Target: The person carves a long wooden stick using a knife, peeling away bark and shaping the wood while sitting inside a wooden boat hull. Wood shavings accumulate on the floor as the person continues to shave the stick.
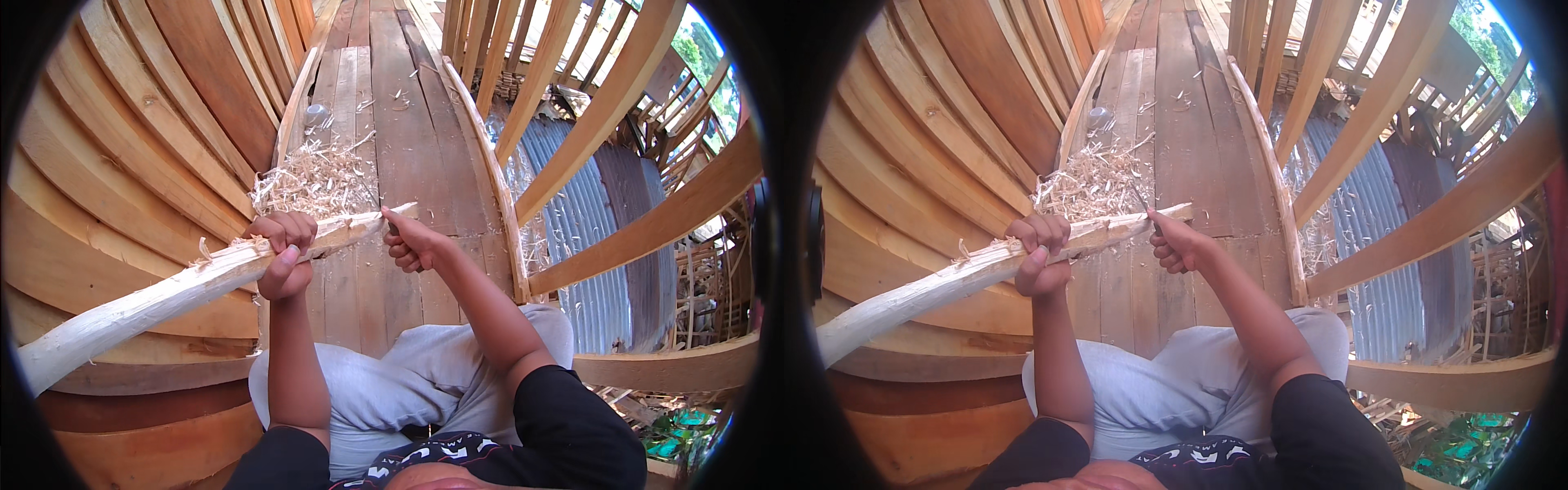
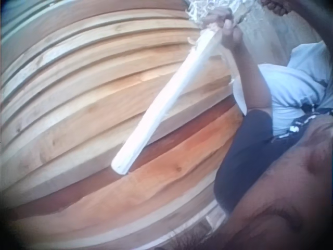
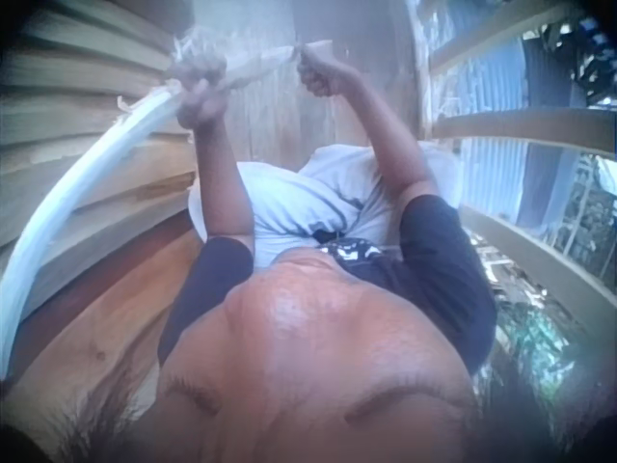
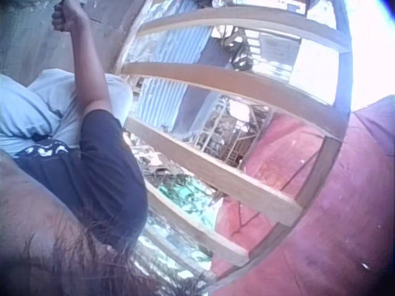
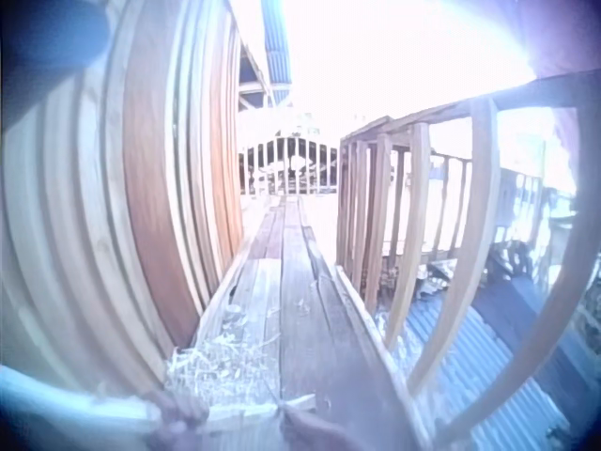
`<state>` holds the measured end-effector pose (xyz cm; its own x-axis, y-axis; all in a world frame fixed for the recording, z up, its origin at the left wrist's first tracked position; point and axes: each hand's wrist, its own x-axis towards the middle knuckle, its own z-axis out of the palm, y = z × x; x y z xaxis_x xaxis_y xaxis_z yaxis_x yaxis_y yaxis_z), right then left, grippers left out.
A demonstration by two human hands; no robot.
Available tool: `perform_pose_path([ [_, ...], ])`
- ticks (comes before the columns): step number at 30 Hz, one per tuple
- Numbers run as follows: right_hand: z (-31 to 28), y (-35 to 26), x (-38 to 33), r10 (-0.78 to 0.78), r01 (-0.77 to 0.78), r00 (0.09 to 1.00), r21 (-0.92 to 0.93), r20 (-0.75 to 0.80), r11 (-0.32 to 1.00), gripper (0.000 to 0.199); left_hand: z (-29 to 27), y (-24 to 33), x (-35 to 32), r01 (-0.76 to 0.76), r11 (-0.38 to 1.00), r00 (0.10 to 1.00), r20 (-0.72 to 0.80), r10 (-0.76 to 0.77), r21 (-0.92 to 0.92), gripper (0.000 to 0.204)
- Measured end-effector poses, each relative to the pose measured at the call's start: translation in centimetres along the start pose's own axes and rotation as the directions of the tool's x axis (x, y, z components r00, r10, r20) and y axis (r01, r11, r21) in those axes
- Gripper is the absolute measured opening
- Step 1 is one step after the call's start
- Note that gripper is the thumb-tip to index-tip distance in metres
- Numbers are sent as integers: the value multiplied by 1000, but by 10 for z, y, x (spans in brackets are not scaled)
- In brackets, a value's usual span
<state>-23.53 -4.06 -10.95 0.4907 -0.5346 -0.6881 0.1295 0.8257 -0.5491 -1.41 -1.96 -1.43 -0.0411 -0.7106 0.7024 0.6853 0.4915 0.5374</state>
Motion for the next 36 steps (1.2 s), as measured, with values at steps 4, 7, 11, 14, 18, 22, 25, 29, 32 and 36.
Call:
perform_pose_path([
  [4, -9, 1, 0, -5, -3, 988, 52, 157, 999, 61, -7, 0, 1, 7, 1000, 1000, 9, -8, 29, 19],
  [7, -2, 2, -1, -107, 87, 987, -160, -124, 983, 63, -8, 1, 1, 7, 1000, 1000, -19, -7, -19, 18],
  [11, 28, 14, 8, -588, 245, 700, -638, -405, 730, 67, -12, 1, 0, 6, 1000, 998, -66, -5, 5, 18],
  [14, 34, 13, 1, -464, 256, 792, -474, -397, 842, 67, -7, 1, -1, 2, 1000, 998, -61, -1, 17, 19],
  [18, 15, -3, -5, -46, 16, 984, -173, -171, 985, 65, -5, 0, 0, -10, 1000, 999, -44, 10, 9, 19],
  [22, 7, 0, -5, -17, 19, 999, -69, 32, 997, 66, -4, -1, 1, -10, 1000, 999, -42, 10, 0, 19],
  [25, -4, 4, 0, -19, 15, 980, 26, 197, 1000, 67, -3, 2, 2, 7, 999, 1000, 6, -7, 35, 20],
  [29, -2, 6, -1, -99, 104, 994, -173, 38, 979, 66, -7, 5, 4, 3, 1000, 1000, 11, -3, -6, 18],
  [32, 7, 9, 10, -549, 204, 772, -694, -319, 690, 68, -16, 0, 0, 3, 1000, 997, -77, -3, -9, 18],
  [36, 16, 10, 11, -692, 122, 633, -837, -348, 533, 75, -15, -4, -3, 4, 1000, 997, -81, -4, 6, 19],
])
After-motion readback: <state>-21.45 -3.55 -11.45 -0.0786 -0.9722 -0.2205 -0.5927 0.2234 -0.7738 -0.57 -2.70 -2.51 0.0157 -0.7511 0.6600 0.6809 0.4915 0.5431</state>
